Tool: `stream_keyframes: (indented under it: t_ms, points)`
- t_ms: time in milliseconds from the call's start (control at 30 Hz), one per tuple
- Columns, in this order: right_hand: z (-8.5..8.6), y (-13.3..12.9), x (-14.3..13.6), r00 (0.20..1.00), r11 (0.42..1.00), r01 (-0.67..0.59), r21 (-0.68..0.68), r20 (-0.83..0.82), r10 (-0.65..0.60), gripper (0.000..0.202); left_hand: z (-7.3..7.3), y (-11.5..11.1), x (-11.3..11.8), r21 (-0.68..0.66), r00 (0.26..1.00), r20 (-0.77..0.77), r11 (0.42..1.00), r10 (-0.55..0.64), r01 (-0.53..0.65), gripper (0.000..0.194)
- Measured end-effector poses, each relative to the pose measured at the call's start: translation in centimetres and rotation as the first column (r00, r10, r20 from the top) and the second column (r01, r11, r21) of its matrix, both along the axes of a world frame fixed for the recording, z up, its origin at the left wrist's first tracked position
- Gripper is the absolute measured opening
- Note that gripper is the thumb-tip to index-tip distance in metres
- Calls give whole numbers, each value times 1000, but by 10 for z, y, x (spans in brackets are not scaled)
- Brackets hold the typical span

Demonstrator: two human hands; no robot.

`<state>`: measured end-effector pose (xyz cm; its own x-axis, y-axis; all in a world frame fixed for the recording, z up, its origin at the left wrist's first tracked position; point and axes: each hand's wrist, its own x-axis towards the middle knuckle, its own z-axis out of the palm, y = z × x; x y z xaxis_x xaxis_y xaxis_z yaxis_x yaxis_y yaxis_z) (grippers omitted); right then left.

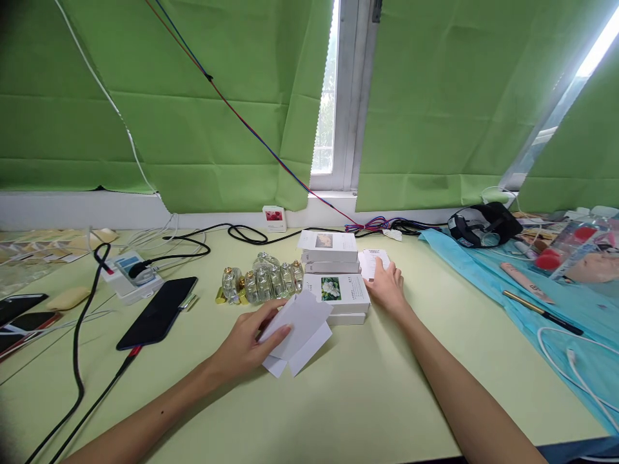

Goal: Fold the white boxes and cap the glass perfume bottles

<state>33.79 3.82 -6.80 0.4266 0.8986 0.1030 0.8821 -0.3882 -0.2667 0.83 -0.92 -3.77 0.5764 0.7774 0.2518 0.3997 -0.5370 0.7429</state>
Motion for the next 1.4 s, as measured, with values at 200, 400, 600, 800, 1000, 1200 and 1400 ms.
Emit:
stream_keyframes:
  t_ms: [200, 400, 600, 800, 1000, 1200, 1400]
  points:
    - [4, -1, -3, 1000, 1000, -4, -13, 17, 4, 68, 0, 3, -2, 90, 999, -30, 996, 21, -19, 37]
    - [10, -3, -7, 998, 1000, -17, -19, 57, 18, 62, 0, 7, -5, 182, 997, -65, 983, 37, -25, 40]
    - [14, -4, -9, 993, 998, -48, -28, 104, 51, 50, 1, 8, -6, 209, 997, -67, 978, 34, -19, 41]
    - [13, -3, -11, 992, 999, -47, -24, 119, 50, 45, 1, 9, -8, 210, 996, -84, 978, 27, -9, 40]
    - [12, -4, -11, 993, 999, -37, -6, 108, 38, 47, 4, 13, -11, 203, 993, -108, 979, 40, -18, 40]
    - [15, -5, -10, 998, 1000, -14, 26, 65, 13, 53, 13, 17, -13, 158, 989, -145, 987, -11, 34, 37]
    - [21, -6, -6, 1000, 998, 24, 57, 11, -24, 62, 23, 21, -18, 77, 969, -224, 990, -100, 120, 30]
